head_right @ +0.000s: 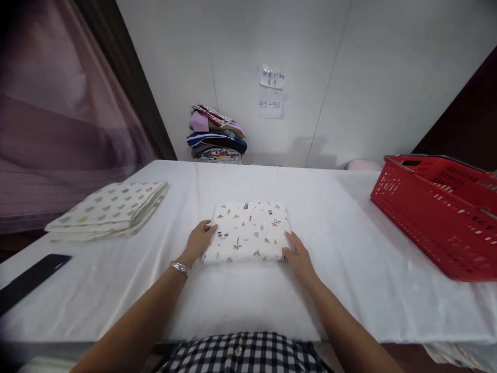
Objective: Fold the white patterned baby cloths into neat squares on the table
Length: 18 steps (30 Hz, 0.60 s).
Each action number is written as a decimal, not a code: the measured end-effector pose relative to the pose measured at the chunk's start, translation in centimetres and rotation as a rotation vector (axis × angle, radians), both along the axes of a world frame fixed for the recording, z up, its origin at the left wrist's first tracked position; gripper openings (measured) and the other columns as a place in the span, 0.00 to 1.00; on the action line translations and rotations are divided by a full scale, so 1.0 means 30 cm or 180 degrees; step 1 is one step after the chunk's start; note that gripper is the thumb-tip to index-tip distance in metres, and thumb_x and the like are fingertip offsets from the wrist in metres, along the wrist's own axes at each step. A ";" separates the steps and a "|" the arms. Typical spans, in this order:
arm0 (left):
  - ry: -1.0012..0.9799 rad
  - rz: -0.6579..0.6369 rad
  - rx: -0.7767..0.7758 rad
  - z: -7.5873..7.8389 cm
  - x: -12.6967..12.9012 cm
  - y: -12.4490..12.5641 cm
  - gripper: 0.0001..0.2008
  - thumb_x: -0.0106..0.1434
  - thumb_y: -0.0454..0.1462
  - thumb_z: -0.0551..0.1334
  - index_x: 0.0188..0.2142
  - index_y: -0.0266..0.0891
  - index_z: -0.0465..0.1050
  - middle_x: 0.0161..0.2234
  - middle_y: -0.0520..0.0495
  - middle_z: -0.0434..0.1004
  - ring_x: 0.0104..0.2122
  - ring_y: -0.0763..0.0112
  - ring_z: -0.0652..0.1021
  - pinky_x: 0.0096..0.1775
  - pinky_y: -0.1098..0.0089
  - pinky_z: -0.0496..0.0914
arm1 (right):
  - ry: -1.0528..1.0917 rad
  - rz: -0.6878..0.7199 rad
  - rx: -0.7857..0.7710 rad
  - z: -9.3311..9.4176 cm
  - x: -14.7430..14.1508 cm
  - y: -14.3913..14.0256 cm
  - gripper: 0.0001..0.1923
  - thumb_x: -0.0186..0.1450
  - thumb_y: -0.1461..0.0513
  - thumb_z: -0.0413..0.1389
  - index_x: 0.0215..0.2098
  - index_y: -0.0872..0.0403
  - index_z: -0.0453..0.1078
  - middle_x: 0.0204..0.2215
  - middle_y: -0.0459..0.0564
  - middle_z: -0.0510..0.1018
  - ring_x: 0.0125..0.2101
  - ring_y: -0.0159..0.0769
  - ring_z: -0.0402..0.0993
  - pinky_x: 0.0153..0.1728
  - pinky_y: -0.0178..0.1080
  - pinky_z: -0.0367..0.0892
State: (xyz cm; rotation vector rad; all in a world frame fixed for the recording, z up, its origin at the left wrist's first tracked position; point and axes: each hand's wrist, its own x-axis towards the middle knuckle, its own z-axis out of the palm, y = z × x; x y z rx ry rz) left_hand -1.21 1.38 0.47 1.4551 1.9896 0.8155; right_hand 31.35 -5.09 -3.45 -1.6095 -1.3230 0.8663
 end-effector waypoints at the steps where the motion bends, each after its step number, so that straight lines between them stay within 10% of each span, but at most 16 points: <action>1: -0.0029 0.0017 0.0009 -0.003 0.013 -0.008 0.21 0.60 0.45 0.57 0.50 0.38 0.66 0.38 0.45 0.77 0.37 0.66 0.77 0.41 0.67 0.68 | 0.0075 -0.0046 0.0039 0.003 0.017 0.027 0.27 0.54 0.57 0.56 0.53 0.50 0.69 0.59 0.49 0.63 0.59 0.44 0.59 0.58 0.47 0.56; 8: -0.1044 -0.0424 -0.0311 -0.032 0.144 -0.119 0.16 0.55 0.44 0.62 0.41 0.40 0.66 0.37 0.46 0.75 0.35 0.67 0.76 0.26 0.72 0.70 | -0.0813 -0.0660 0.1115 0.053 0.209 0.218 0.17 0.54 0.61 0.52 0.40 0.55 0.75 0.50 0.54 0.73 0.52 0.47 0.66 0.55 0.54 0.58; 14: -0.0354 -0.0250 0.0471 -0.032 0.144 -0.155 0.11 0.59 0.43 0.59 0.37 0.39 0.68 0.38 0.45 0.75 0.38 0.66 0.76 0.37 0.65 0.72 | -0.1718 0.0511 0.1842 0.129 0.028 0.088 0.17 0.64 0.58 0.48 0.47 0.53 0.71 0.52 0.55 0.71 0.55 0.43 0.64 0.55 0.50 0.60; 18: 0.0397 -0.0983 0.1622 -0.026 0.168 -0.145 0.14 0.64 0.43 0.54 0.46 0.41 0.68 0.51 0.43 0.70 0.53 0.63 0.69 0.53 0.60 0.65 | -0.2188 0.1739 0.1664 0.146 -0.163 -0.039 0.22 0.68 0.55 0.46 0.57 0.53 0.63 0.58 0.55 0.65 0.60 0.43 0.56 0.58 0.52 0.55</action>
